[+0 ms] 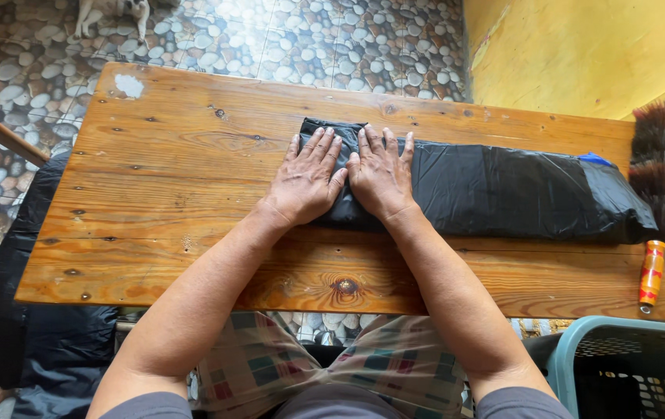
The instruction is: The person zips a small black pouch and places it into a green plastic basket. They then unfold a large black plastic sheet on a wooden table, dust it with a feather duster, and fold it into a compact rectangular shape.
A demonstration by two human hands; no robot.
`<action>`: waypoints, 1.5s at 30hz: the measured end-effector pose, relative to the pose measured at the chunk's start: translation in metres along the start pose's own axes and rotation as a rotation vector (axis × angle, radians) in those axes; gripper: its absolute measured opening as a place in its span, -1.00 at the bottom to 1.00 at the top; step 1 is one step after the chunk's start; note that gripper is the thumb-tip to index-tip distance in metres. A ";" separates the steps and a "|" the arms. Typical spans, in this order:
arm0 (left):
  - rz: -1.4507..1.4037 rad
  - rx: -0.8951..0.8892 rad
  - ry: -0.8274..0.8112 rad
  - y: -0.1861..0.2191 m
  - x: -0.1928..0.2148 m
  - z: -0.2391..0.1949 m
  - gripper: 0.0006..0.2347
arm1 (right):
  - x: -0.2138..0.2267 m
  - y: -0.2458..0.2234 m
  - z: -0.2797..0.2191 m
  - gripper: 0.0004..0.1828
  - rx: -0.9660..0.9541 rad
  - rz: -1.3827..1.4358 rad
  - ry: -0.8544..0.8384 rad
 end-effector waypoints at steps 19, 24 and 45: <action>-0.669 0.397 0.157 -0.071 -0.006 0.018 -0.46 | 0.005 0.003 -0.001 -0.34 0.013 0.214 -0.034; -0.801 0.424 0.069 -0.069 0.006 0.010 -0.53 | 0.007 0.001 -0.002 -0.36 0.028 0.222 -0.020; -0.321 -0.146 0.460 -0.031 0.060 -0.035 -0.65 | 0.032 -0.042 -0.021 -0.33 0.286 0.227 -0.076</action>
Point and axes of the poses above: each hand's wrist, its own z-axis towards the middle knuckle, its own x-axis out of the back of the hand, y = z × x, the point moved 4 cm from there along z, towards the middle knuckle, and after that the axes turned 11 degrees about -y, right-handed, at the moved point
